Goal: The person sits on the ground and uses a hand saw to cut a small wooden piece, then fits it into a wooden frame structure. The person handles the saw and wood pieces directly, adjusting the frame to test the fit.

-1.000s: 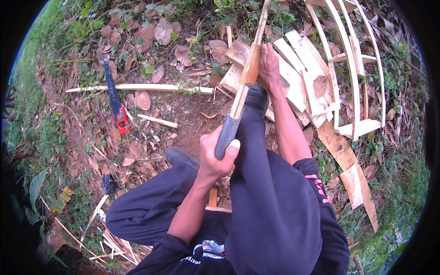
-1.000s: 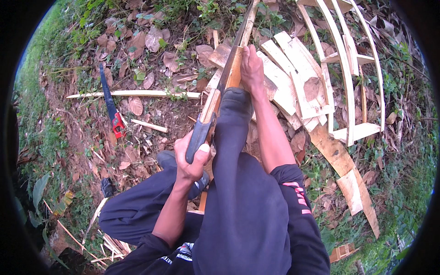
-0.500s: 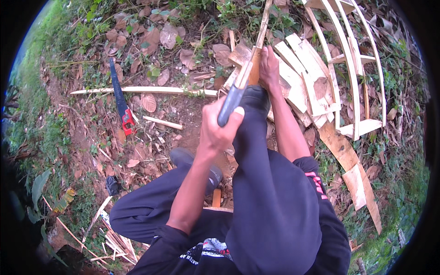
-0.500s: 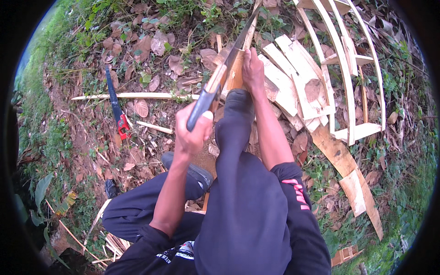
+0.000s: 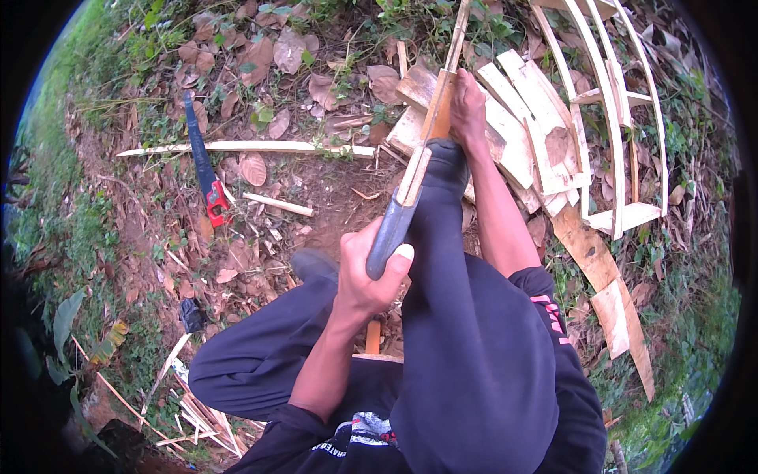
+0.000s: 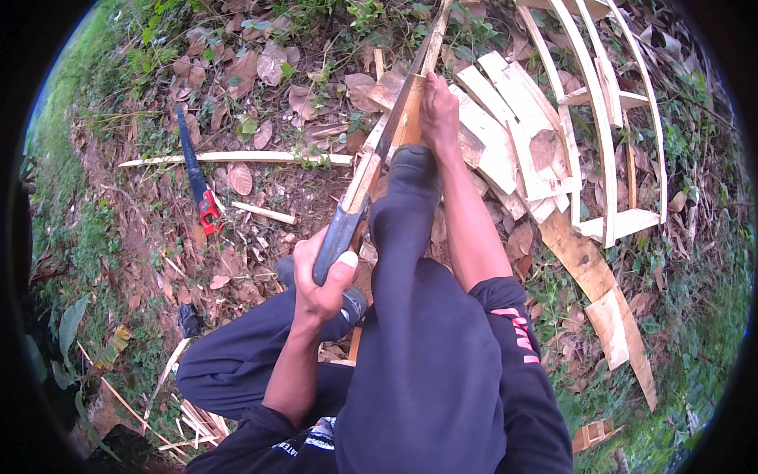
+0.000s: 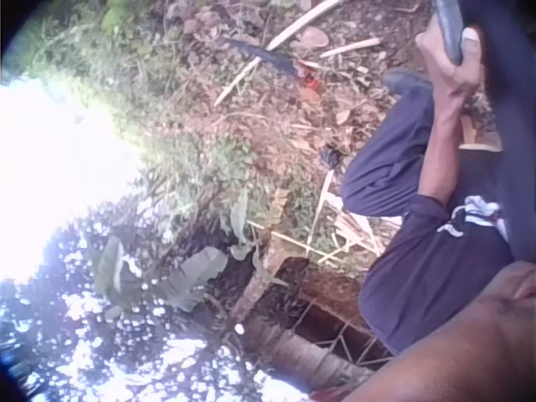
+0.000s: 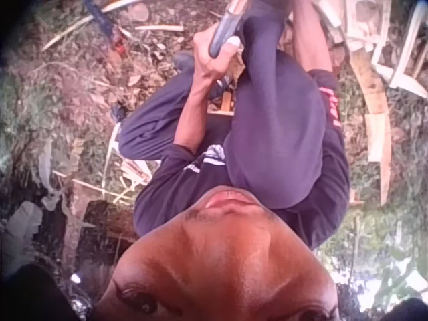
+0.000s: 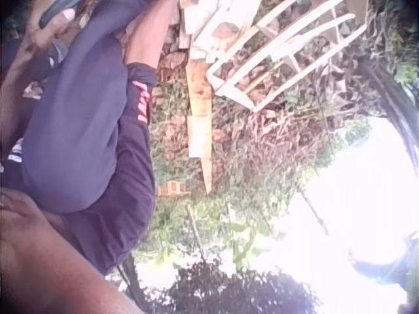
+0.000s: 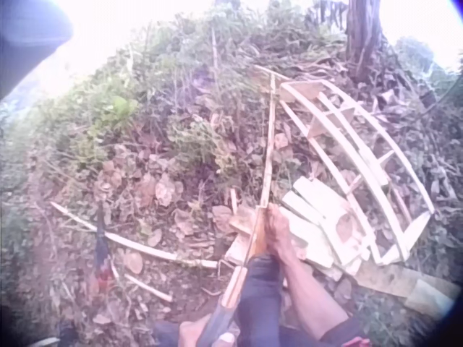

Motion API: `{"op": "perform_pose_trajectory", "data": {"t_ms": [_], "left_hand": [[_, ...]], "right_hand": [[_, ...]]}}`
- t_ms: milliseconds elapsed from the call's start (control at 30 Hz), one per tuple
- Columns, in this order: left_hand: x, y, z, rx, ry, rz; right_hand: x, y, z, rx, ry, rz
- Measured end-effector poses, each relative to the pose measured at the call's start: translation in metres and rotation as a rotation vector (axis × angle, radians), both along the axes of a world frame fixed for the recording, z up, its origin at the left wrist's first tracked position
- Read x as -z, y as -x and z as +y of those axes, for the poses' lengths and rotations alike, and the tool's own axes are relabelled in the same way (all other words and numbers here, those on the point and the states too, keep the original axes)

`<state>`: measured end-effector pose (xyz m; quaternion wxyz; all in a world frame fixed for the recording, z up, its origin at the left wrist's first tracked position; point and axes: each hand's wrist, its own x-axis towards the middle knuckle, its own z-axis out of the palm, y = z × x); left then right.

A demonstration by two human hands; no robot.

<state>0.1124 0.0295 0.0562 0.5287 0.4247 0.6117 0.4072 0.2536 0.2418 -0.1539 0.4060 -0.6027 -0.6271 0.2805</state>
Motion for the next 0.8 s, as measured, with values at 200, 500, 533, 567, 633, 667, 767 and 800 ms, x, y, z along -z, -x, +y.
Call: {"op": "perform_pose_trajectory", "data": {"t_ms": [200,500,533,567,633,667,767,800], "left_hand": [[0.044,-0.004,0.067,-0.006,-0.056,0.026],[0.003,-0.002,0.012,-0.118,0.060,-0.061],[0.028,0.004,0.017,-0.056,0.139,-0.027],[0.033,0.004,0.019,-0.072,0.114,-0.009],[0.038,0.005,0.021,-0.114,0.061,0.006],[0.040,0.009,0.013,-0.135,0.045,-0.001],[0.040,0.008,0.006,-0.148,-0.032,-0.035],[0.040,0.007,0.006,-0.145,-0.064,-0.049]], "right_hand": [[0.003,0.001,0.001,-0.021,0.043,-0.025],[-0.007,0.000,-0.002,-0.006,0.080,-0.017],[-0.003,0.001,-0.007,0.014,0.059,-0.012],[-0.002,0.006,-0.006,0.034,0.025,0.000],[-0.001,0.010,-0.002,0.045,0.055,0.021],[0.000,0.009,-0.001,0.036,0.042,0.026],[-0.001,0.005,0.003,0.019,0.071,0.056],[-0.002,0.005,0.002,0.021,0.058,0.079]]}}
